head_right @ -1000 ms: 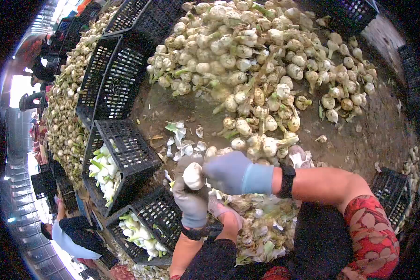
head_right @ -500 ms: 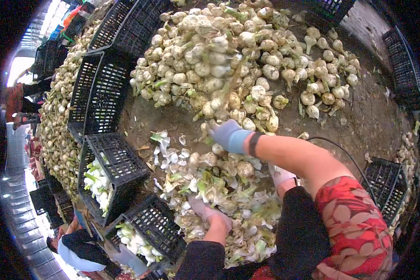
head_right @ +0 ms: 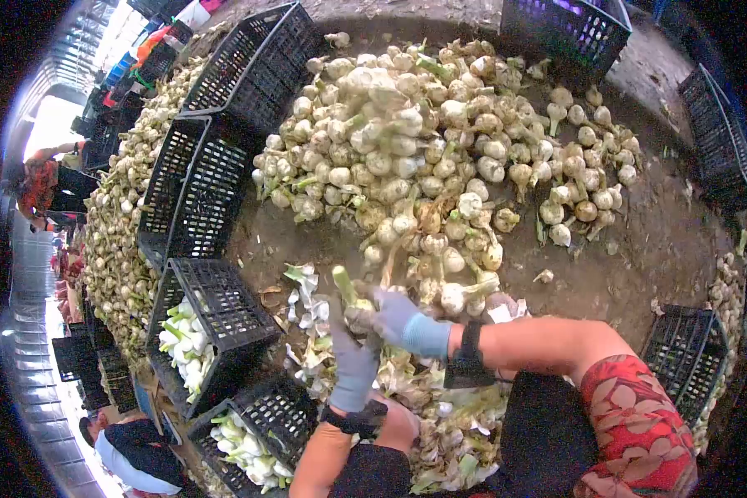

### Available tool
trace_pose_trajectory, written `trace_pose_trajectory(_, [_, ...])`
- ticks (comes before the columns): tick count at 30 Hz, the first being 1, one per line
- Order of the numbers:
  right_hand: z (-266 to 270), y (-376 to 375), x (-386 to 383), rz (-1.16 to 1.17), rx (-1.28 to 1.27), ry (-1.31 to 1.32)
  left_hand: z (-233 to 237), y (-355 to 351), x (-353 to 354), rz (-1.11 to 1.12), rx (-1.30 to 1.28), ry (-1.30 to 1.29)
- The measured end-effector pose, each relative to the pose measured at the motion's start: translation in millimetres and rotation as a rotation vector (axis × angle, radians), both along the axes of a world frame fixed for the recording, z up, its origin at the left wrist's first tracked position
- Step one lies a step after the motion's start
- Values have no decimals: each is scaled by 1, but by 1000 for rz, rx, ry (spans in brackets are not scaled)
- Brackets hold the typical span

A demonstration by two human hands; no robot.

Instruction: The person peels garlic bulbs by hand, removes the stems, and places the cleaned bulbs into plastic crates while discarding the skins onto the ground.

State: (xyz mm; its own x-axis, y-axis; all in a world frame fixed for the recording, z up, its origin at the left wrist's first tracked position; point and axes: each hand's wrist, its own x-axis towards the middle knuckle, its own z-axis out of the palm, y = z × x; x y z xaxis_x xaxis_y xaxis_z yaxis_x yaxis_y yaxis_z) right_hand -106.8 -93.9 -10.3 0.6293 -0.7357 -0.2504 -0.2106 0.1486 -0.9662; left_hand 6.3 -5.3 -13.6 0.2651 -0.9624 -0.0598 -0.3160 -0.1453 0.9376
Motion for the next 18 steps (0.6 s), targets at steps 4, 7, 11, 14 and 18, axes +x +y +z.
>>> trace_pose_trajectory(4, [7, -17, -15, 344, 147, 31, 17, 3, 2, 22, -38, -244])
trace_pose_trajectory(7, [-49, -24, -26, 502, -248, -114, 18, 16, 6, -16, -58, -245])
trace_pose_trajectory(11, [10, -47, -39, 555, 180, -150, 21, 15, -1, -33, -27, -152])
trace_pose_trajectory(14, [0, -49, -52, 562, 40, -266, 26, 10, -8, -52, -9, -65])
trace_pose_trajectory(18, [11, -49, -63, 551, 442, -183, 27, 10, -8, -108, 22, -56])
